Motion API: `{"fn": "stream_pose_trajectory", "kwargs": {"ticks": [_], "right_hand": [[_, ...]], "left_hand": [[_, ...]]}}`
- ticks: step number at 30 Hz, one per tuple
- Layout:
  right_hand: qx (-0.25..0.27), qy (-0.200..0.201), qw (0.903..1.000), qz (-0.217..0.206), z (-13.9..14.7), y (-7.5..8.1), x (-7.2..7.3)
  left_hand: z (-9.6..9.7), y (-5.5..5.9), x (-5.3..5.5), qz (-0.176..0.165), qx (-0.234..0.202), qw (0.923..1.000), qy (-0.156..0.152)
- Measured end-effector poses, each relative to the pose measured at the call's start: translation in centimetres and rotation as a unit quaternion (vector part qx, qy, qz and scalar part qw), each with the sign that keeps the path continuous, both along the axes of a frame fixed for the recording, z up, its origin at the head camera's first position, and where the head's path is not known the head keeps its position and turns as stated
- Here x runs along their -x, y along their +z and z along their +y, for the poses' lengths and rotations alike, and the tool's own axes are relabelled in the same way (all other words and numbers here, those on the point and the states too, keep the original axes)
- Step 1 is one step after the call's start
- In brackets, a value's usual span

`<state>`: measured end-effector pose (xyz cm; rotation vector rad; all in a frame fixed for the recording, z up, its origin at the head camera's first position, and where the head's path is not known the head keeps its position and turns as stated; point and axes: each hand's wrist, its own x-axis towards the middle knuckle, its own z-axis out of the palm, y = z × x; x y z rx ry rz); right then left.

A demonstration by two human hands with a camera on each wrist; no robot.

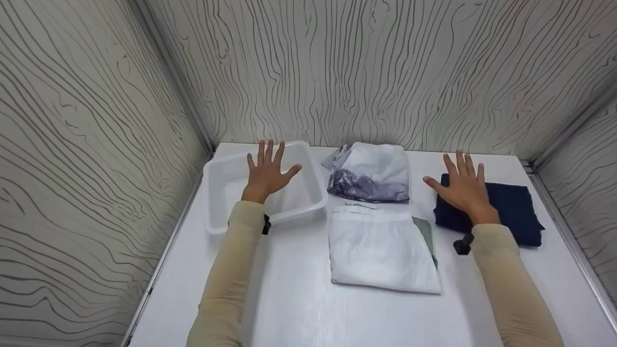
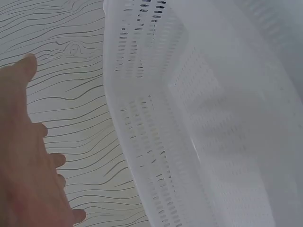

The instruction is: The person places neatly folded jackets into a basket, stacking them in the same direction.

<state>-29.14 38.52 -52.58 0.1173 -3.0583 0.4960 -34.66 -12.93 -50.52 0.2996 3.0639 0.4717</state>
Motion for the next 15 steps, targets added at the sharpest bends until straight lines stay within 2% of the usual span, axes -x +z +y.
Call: {"fn": "stream_pose_trajectory", "kwargs": {"ticks": [7, 15], "right_hand": [[0.020, 0.002, 0.9990, 0.040, -0.6, -0.2, -0.9], [0.062, 0.003, 0.9950, 0.078, -1.7, -1.0, -2.9]], "left_hand": [[0.4, 0.1, -0.9, 0.046, -0.031, 0.9984, -0.010], [1.2, -0.2, -2.2, 0.100, -0.066, 0.9925, -0.022]]}}
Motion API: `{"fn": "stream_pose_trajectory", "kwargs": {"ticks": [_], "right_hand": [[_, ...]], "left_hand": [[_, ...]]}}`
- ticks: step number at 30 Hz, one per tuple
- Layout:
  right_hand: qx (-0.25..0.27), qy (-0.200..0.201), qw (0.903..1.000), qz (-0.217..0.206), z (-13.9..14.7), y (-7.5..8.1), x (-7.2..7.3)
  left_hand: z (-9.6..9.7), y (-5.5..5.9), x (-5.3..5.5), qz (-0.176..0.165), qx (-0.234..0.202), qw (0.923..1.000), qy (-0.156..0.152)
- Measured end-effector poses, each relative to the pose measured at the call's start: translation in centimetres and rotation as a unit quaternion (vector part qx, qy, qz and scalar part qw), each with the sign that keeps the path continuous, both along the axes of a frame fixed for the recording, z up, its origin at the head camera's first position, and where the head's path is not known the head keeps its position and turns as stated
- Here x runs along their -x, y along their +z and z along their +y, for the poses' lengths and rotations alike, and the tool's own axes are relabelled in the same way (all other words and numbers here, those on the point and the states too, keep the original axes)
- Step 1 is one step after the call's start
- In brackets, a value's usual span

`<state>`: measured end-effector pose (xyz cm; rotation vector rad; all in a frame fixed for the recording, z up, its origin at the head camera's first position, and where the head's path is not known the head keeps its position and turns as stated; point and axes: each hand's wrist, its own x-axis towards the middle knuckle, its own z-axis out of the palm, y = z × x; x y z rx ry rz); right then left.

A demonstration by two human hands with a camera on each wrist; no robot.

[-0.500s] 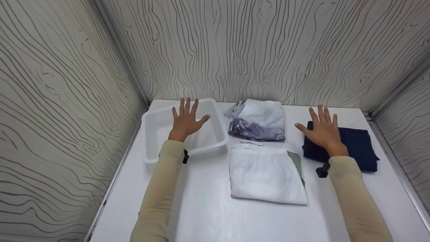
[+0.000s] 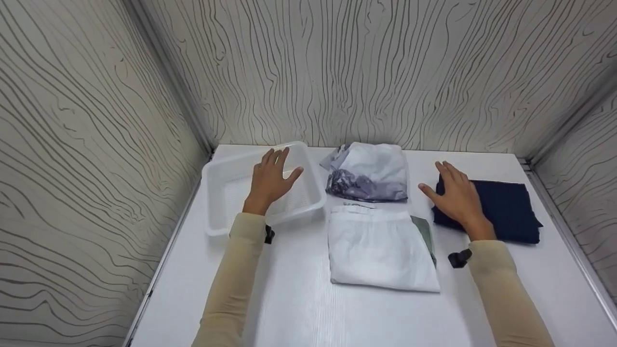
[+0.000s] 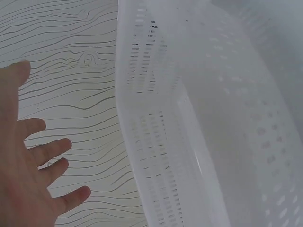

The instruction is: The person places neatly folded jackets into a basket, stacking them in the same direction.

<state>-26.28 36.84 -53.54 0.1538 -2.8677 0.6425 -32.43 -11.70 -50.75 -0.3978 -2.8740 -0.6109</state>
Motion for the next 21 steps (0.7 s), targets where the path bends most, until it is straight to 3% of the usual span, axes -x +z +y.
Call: {"fn": "stream_pose_trajectory", "kwargs": {"ticks": [12, 17, 21], "right_hand": [[0.078, -0.019, 0.9966, -0.021, -0.8, -0.9, -3.2], [0.108, -0.028, 0.9932, -0.034, -1.0, -1.5, -4.3], [0.124, -0.033, 0.9906, -0.049, -1.2, -2.1, -5.1]], "left_hand": [[1.6, -1.0, -2.1, 0.082, -0.059, 0.9949, -0.004], [2.3, -1.3, -3.1, 0.087, -0.097, 0.9915, -0.009], [3.0, -1.7, -4.0, 0.070, -0.127, 0.9894, -0.011]]}}
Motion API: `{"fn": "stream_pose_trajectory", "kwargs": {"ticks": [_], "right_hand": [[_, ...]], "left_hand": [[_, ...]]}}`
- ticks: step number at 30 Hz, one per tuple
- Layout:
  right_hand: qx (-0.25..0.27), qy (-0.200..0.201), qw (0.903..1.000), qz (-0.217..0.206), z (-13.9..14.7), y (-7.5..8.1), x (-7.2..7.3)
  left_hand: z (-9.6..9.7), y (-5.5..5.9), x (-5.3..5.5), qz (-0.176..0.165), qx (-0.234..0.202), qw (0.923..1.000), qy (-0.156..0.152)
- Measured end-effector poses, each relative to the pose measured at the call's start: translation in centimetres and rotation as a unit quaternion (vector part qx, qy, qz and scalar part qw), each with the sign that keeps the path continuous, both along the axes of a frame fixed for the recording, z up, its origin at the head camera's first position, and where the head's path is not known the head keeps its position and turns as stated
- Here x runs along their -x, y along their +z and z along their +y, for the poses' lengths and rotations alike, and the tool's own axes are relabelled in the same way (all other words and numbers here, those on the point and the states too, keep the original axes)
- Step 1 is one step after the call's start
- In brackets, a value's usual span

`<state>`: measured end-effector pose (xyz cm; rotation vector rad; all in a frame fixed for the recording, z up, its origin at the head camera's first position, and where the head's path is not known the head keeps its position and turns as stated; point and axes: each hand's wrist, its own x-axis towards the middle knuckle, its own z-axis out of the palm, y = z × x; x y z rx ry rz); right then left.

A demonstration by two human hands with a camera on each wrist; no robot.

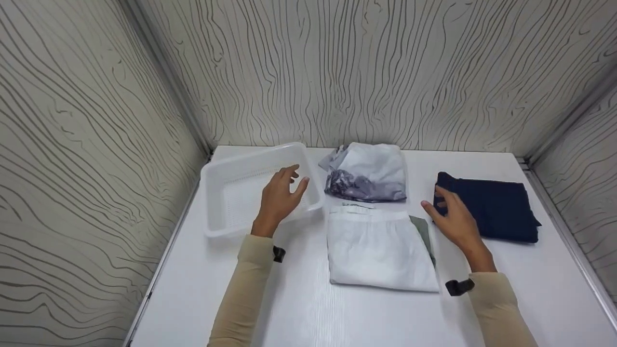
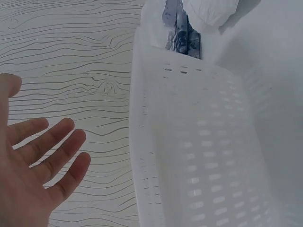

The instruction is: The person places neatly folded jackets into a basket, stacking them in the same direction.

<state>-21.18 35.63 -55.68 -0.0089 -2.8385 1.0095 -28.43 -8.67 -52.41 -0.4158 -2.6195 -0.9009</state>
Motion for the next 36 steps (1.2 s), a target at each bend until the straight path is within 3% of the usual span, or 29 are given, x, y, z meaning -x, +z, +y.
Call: {"fn": "stream_pose_trajectory", "kwargs": {"ticks": [11, 25, 36], "right_hand": [[0.070, -0.007, 0.9966, -0.043, -0.6, -0.7, -1.3], [0.084, -0.023, 0.9941, -0.064, -1.0, -2.6, -2.6], [0.082, -0.034, 0.9891, -0.117, -1.1, -3.9, -3.2]], "left_hand": [[1.7, -1.2, -1.9, -0.030, -0.058, 0.9978, -0.012], [3.7, -3.6, -4.5, -0.064, -0.076, 0.9944, -0.037], [4.8, -6.1, -6.0, -0.107, -0.082, 0.9899, -0.043]]}}
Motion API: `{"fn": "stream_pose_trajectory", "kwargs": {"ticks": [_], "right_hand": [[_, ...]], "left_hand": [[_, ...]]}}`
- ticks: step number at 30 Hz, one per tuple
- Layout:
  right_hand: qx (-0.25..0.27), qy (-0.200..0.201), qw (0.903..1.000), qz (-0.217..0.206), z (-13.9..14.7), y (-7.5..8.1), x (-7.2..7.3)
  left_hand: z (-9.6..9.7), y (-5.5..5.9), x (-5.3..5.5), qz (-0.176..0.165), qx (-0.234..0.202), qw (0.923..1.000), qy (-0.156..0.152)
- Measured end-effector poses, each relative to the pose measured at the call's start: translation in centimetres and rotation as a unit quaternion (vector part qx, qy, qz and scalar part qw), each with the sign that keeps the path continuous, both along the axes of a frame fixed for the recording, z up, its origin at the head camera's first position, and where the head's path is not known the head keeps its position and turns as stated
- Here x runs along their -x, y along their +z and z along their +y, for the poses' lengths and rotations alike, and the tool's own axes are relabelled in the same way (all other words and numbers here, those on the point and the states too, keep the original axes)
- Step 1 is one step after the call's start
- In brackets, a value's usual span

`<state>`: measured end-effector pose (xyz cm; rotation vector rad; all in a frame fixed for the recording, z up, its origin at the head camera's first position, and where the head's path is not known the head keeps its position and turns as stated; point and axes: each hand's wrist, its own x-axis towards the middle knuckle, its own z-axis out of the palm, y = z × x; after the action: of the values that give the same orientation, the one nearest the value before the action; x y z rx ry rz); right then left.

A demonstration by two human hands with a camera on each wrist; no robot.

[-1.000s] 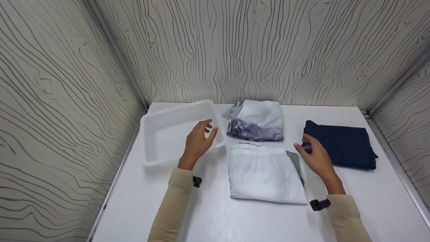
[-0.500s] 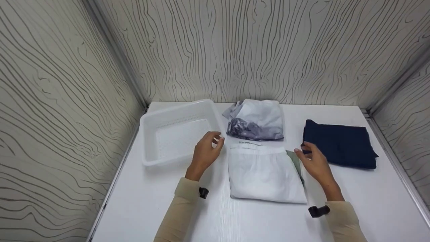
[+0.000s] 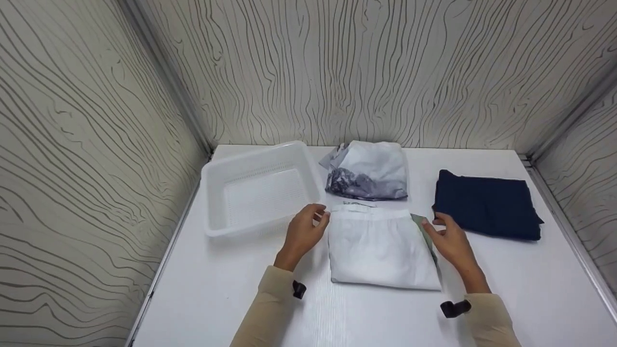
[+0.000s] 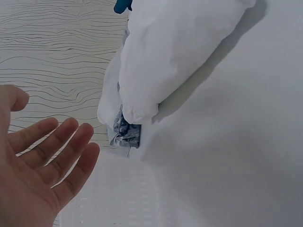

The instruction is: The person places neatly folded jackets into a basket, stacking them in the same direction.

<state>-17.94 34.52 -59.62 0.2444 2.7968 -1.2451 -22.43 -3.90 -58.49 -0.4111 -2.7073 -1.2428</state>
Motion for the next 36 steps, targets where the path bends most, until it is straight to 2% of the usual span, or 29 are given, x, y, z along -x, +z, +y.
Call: {"fn": "stream_pose_trajectory", "kwargs": {"ticks": [6, 12, 15, 21, 27, 31, 36], "right_hand": [[-0.006, -0.002, 0.9998, -0.021, -0.1, -0.7, -0.2], [-0.001, -0.004, 0.9989, -0.046, -0.4, -1.2, -0.3], [-0.004, -0.008, 0.9984, -0.055, -0.6, -1.3, -0.5], [-0.005, -0.017, 0.9974, -0.070, -1.3, -1.1, -0.7], [0.003, -0.030, 0.9962, -0.081, -1.9, -1.2, -0.6], [0.013, -0.036, 0.9944, -0.099, -2.1, -1.4, -0.6], [0.017, -0.028, 0.9932, -0.112, -2.4, -1.6, -0.4]], "left_hand": [[0.5, -1.5, -0.6, -0.048, 0.009, 0.9987, -0.011], [1.0, -2.9, -1.2, -0.089, 0.036, 0.9953, -0.011], [1.4, -3.3, -1.6, -0.108, 0.054, 0.9927, -0.009], [2.6, -3.7, -2.3, -0.123, 0.097, 0.9876, 0.005], [3.8, -3.8, -2.4, -0.147, 0.064, 0.9869, 0.011], [4.4, -3.9, -2.4, -0.174, 0.039, 0.9838, 0.021], [4.5, -3.9, -2.2, -0.224, -0.025, 0.9734, 0.041]]}}
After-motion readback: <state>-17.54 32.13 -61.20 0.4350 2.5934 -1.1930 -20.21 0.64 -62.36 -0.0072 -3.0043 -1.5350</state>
